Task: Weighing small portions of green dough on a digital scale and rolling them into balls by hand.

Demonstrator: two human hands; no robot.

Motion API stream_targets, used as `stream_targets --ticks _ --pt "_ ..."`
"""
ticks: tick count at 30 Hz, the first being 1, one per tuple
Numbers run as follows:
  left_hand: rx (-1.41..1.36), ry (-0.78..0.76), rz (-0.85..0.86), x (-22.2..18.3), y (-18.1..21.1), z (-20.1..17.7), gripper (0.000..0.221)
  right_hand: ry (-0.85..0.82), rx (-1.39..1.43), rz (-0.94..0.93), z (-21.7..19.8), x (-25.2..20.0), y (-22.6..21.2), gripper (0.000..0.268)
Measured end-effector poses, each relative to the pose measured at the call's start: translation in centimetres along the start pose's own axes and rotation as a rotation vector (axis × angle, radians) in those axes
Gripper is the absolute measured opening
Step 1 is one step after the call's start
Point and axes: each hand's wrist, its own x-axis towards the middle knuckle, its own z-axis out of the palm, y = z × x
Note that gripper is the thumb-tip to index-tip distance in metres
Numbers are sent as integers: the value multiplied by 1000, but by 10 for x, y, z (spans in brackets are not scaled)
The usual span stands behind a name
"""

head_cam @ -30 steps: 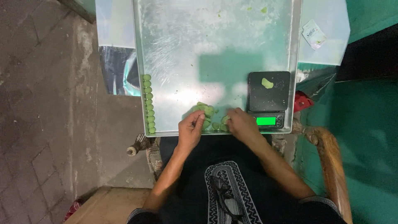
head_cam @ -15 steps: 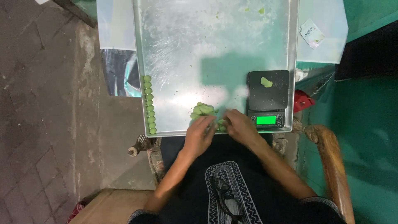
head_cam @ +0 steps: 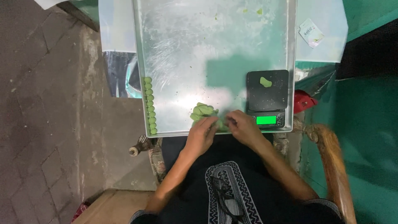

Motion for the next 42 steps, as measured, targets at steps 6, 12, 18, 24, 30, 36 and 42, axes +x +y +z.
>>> stream_targets --ticks 6,12,18,24,30,36,42 --pt "-3 48 -53 -6 -10 -8 21 270 -140 -55 -46 9 13 22" --pt "-20 64 -94 -1 2 -13 20 538 -394 145 -96 35 51 32" --pt "-35 90 -112 -3 3 -13 20 472 -456 233 -84 35 64 30" --pt "-85 114 -36 0 19 0 23 333 -95 17 -43 6 8 10" --pt "-141 156 54 -10 12 12 25 156 241 -120 -8 -16 -25 13" --pt "-388 183 -116 -25 8 6 18 119 375 -140 0 -23 -38 9" --pt "-753 202 -268 -57 -13 25 17 133 597 -42 21 -41 -32 40"
